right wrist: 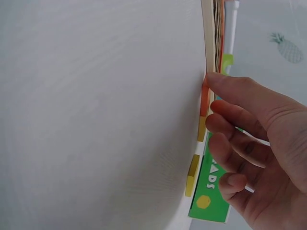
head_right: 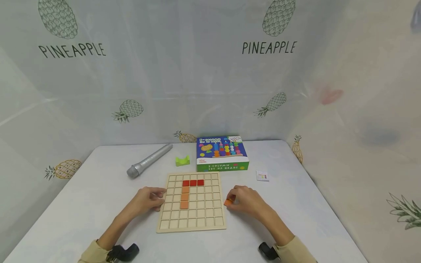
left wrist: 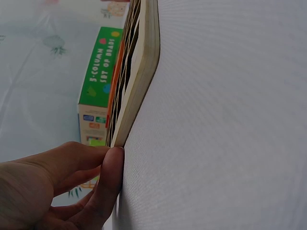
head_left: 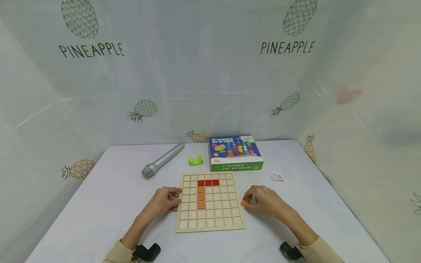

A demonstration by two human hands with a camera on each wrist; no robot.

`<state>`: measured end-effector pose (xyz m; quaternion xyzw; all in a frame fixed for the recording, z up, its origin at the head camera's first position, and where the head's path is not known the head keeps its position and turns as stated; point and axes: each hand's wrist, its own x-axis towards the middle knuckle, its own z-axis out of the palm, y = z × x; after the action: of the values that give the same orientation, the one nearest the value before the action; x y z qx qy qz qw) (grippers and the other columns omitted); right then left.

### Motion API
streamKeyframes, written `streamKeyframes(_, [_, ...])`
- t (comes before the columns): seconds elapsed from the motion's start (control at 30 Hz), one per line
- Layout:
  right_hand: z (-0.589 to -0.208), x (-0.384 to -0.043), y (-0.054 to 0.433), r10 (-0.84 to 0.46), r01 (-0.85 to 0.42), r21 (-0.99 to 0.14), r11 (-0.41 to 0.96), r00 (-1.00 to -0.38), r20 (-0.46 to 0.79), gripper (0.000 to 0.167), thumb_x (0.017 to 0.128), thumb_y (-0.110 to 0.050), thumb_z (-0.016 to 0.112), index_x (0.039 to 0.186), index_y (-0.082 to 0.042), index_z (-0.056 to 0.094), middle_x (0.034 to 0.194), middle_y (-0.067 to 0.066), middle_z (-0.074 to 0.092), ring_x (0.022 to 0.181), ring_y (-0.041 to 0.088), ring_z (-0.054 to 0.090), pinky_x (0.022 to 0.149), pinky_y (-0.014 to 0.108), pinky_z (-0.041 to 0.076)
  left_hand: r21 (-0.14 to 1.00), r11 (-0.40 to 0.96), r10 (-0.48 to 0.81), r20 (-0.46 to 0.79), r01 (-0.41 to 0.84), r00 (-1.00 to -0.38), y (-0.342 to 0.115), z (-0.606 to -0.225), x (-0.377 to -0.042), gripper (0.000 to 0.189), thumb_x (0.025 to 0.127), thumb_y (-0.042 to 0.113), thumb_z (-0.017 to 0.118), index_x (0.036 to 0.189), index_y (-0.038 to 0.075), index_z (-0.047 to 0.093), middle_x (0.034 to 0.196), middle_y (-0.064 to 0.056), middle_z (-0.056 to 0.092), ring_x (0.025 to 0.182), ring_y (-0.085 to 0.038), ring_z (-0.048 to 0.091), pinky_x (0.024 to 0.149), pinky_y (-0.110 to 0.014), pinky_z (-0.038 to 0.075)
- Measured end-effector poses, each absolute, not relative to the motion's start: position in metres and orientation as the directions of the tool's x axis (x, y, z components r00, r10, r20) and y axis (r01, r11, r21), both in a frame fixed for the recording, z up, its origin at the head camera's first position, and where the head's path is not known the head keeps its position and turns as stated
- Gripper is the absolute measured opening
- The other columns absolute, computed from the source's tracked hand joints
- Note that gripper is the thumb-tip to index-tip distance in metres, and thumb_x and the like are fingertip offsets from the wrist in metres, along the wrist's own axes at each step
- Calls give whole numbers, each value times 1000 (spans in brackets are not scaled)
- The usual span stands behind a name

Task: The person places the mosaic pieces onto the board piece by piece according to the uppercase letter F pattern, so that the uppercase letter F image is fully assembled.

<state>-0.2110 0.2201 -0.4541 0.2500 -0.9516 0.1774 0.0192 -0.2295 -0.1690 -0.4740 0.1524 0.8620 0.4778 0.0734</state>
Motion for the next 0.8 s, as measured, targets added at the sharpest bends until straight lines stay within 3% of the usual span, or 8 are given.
streamKeyframes(0.8, [-458,-212,223,-516,-526,-314,790,-848,122,21,80,-29,80,100,-21,77,83,-10,63,65,-2,44,51,12,39,852,486,333,24,194,-943,-169,-474,-228,40,84,-5,68,123,-13,61,92,-16,63,58,-13,67,52,-25,62])
